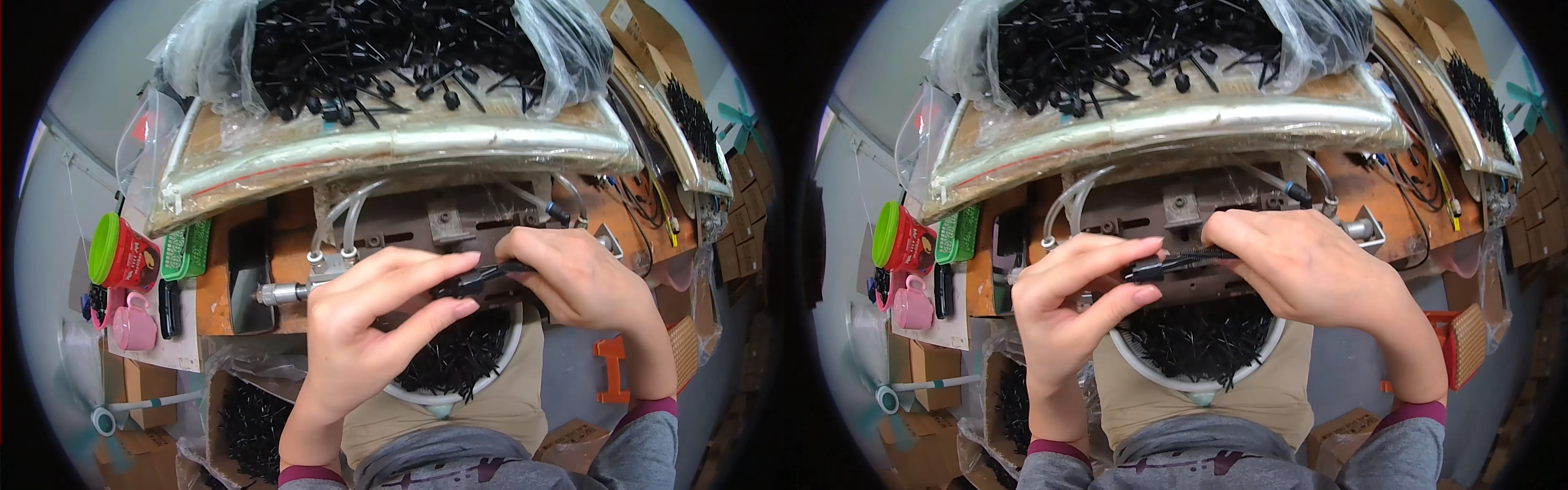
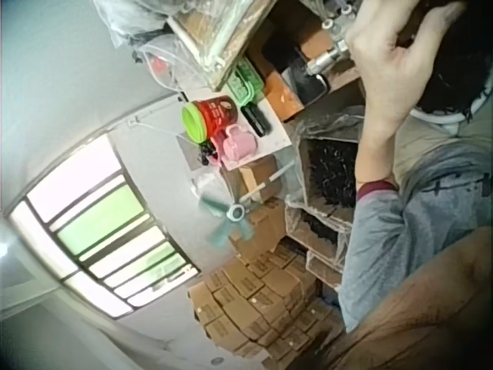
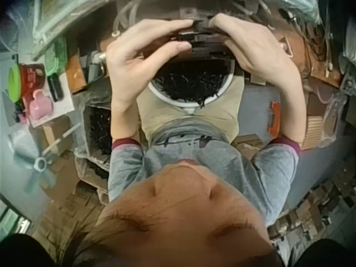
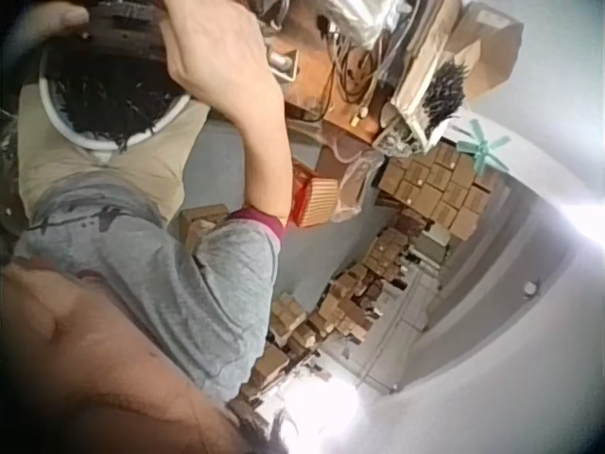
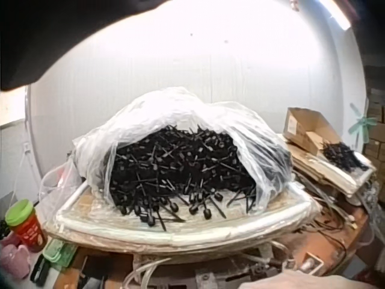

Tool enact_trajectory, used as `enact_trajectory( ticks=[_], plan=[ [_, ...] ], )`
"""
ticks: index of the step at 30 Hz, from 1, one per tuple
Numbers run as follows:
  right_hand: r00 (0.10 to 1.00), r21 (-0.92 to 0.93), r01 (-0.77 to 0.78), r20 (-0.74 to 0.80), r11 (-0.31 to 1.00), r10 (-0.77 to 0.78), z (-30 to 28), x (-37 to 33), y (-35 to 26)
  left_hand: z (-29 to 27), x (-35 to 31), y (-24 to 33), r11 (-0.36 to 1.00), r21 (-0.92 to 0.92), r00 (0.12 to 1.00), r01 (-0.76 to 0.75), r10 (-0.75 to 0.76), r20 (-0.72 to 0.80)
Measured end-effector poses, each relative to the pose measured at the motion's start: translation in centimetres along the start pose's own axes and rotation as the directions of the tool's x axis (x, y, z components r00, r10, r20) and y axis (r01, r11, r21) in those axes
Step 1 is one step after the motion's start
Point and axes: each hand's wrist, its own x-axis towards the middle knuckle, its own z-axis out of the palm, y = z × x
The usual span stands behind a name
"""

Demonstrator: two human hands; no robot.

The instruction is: Assembling small black plastic parts using a pneumatic assembly machine on a workshop table.

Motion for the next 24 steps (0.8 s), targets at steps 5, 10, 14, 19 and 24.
enact_trajectory(
  ticks=[5,10,14,19,24],
  plan=[
    [0.980,0.180,-0.200,0.052,0.963,0.194,0.4,-1.8,0.3,-0.6,-1.4,-1.0,0.989,-0.129,0.997,-0.069,0.066,-0.026],
    [0.876,0.556,-0.338,-0.109,0.759,0.470,1.7,-2.9,-1.0,0.1,-2.7,-1.5,0.992,-0.114,0.975,-0.046,0.019,-0.221],
    [0.769,0.915,-0.095,-0.182,0.392,0.613,4.9,-3.9,-1.8,1.6,-2.8,-2.0,0.789,0.537,0.891,-0.296,0.431,-0.141],
    [0.731,0.995,0.001,-0.069,0.100,0.679,8.0,-4.3,-3.5,3.4,-4.4,-3.0,0.637,0.689,0.889,-0.345,0.457,0.022],
    [0.820,0.962,-0.147,0.249,-0.230,0.516,8.7,-3.8,-5.2,5.4,-5.6,-4.4,0.556,0.687,0.797,-0.467,0.601,0.056]
  ],
)
